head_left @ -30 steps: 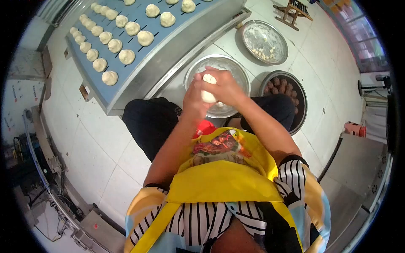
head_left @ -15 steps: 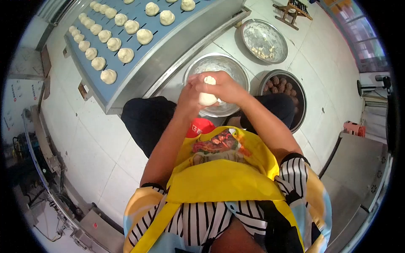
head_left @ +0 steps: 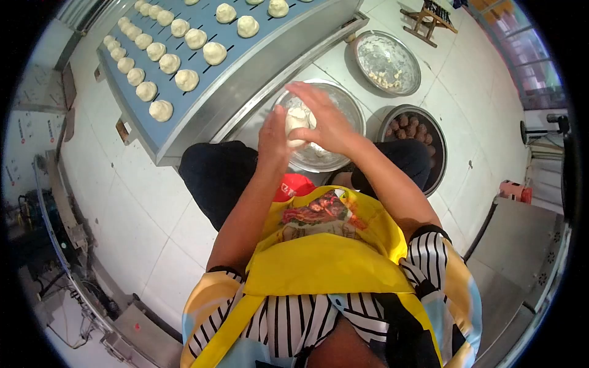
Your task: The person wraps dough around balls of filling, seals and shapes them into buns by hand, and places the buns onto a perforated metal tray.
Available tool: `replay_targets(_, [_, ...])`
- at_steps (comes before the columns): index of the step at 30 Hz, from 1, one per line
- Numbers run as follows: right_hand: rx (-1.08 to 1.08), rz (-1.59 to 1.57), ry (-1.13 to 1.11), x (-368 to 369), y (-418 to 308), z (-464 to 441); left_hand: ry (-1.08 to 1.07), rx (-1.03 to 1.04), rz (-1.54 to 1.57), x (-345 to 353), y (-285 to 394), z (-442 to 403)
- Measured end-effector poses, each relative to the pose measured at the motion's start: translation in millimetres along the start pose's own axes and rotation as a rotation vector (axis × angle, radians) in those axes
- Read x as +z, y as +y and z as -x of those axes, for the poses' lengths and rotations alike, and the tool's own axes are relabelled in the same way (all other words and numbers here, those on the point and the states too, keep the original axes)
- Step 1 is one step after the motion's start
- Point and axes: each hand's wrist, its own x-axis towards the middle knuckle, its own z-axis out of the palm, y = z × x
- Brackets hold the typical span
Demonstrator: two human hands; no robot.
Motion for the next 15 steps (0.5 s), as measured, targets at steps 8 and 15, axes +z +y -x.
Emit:
replay_targets(8, [-0.157, 0.418, 0.080, 0, 0, 0, 0.117, 0.452, -0.414, -15, -26, -24])
replay_targets(15, [-0.318, 0.278, -0.117, -25, -4, -8, -0.268, -0.563, 0.143, -1, 28, 7])
